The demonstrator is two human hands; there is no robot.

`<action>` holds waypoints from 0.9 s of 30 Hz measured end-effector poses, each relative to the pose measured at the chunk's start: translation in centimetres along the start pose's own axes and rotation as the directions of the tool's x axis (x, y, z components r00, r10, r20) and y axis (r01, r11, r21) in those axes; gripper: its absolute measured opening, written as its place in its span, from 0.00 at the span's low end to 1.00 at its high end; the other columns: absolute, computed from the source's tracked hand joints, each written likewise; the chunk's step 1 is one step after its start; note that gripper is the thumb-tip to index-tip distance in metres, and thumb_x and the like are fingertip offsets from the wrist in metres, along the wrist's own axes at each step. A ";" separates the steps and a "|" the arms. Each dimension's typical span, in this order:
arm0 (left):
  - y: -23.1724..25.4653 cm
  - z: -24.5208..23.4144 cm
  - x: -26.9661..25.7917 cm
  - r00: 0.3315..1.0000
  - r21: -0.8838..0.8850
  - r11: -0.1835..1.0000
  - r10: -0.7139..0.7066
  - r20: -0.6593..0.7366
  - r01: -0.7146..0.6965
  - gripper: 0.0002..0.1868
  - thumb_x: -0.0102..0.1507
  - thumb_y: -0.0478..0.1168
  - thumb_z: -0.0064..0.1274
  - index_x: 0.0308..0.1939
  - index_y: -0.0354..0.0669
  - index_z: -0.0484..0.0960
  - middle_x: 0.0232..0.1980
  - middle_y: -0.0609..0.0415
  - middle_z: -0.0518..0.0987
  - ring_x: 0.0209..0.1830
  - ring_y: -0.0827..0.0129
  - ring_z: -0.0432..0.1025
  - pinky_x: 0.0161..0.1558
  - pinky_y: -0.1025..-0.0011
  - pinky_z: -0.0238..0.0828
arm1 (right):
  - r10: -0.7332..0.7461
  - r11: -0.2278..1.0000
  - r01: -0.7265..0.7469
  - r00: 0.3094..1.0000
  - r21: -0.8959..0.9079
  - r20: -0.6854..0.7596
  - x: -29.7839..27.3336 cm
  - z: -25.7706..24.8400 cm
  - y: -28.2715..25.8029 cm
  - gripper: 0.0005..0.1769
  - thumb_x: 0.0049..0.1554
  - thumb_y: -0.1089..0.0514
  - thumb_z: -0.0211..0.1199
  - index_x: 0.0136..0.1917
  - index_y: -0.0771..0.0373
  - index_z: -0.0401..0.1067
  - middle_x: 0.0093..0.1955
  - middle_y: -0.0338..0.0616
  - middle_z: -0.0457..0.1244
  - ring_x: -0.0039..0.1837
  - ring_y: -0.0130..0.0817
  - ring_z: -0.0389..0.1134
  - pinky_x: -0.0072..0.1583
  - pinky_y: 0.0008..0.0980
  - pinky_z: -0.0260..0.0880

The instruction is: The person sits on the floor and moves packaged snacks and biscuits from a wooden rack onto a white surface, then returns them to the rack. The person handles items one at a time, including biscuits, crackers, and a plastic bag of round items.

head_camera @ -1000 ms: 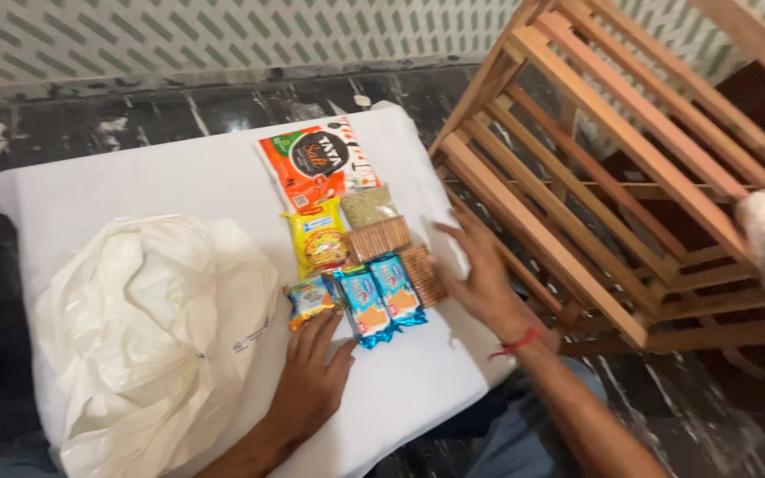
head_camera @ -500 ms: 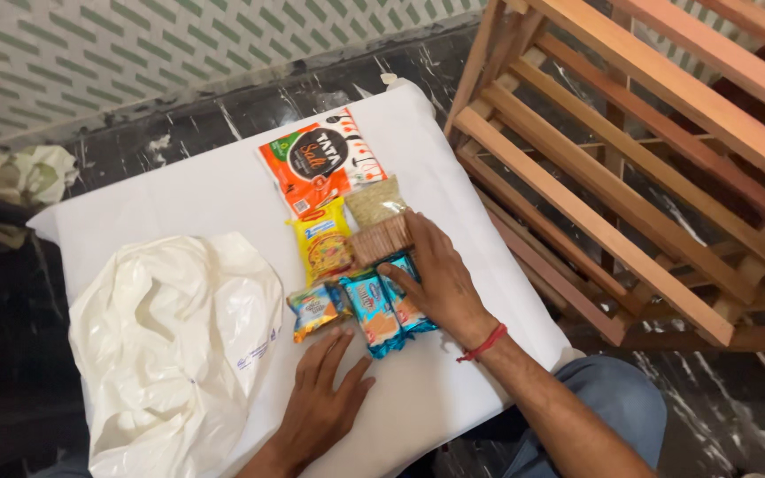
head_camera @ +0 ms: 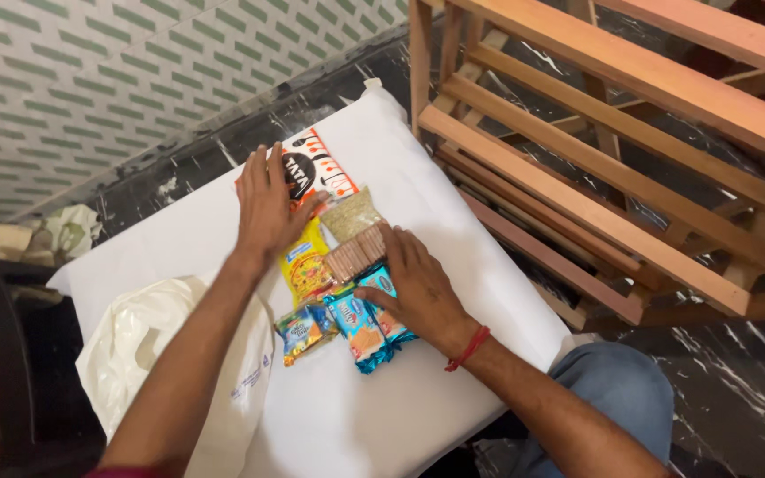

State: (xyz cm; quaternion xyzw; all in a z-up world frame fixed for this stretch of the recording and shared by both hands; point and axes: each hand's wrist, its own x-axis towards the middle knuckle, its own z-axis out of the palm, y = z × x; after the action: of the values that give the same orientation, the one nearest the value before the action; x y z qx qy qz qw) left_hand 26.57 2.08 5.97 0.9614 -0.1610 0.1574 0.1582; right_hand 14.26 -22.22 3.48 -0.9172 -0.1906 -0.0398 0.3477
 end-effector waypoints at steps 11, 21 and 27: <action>-5.1 4.8 1.9 0.994 0.104 0.994 -0.037 0.101 0.027 0.64 0.49 0.76 0.63 0.78 0.42 0.62 0.63 0.34 0.71 0.63 0.42 0.63 0.63 0.46 0.55 | -0.021 0.998 0.024 0.998 0.057 -0.052 -0.5 -0.1 0.2 0.57 0.56 0.33 0.64 0.79 0.74 0.45 0.75 0.73 0.52 0.77 0.66 0.50 0.74 0.54 0.53; -2.8 4.1 1.8 0.988 0.114 0.993 -0.001 -0.157 0.019 0.41 0.53 0.54 0.74 0.63 0.35 0.79 0.42 0.45 0.78 0.45 0.51 0.69 0.52 0.54 0.63 | 0.039 0.996 -0.040 0.999 0.074 0.009 -0.3 0.1 -0.1 0.58 0.55 0.31 0.64 0.79 0.74 0.45 0.76 0.74 0.49 0.78 0.68 0.48 0.72 0.57 0.51; -1.9 2.4 2.0 0.950 0.053 0.995 -0.061 -0.306 0.081 0.30 0.54 0.45 0.75 0.55 0.33 0.84 0.41 0.43 0.80 0.42 0.48 0.71 0.48 0.55 0.66 | 0.039 0.994 -0.039 0.999 0.102 -0.003 -0.3 -0.3 -0.1 0.59 0.55 0.31 0.64 0.79 0.74 0.44 0.76 0.74 0.49 0.78 0.67 0.48 0.73 0.55 0.53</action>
State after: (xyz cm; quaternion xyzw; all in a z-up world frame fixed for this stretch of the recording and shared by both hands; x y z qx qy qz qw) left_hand 29.68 2.41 4.06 0.9356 -0.0947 0.3027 0.1553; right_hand 13.96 -22.49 3.72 -0.9017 -0.1736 -0.0255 0.3951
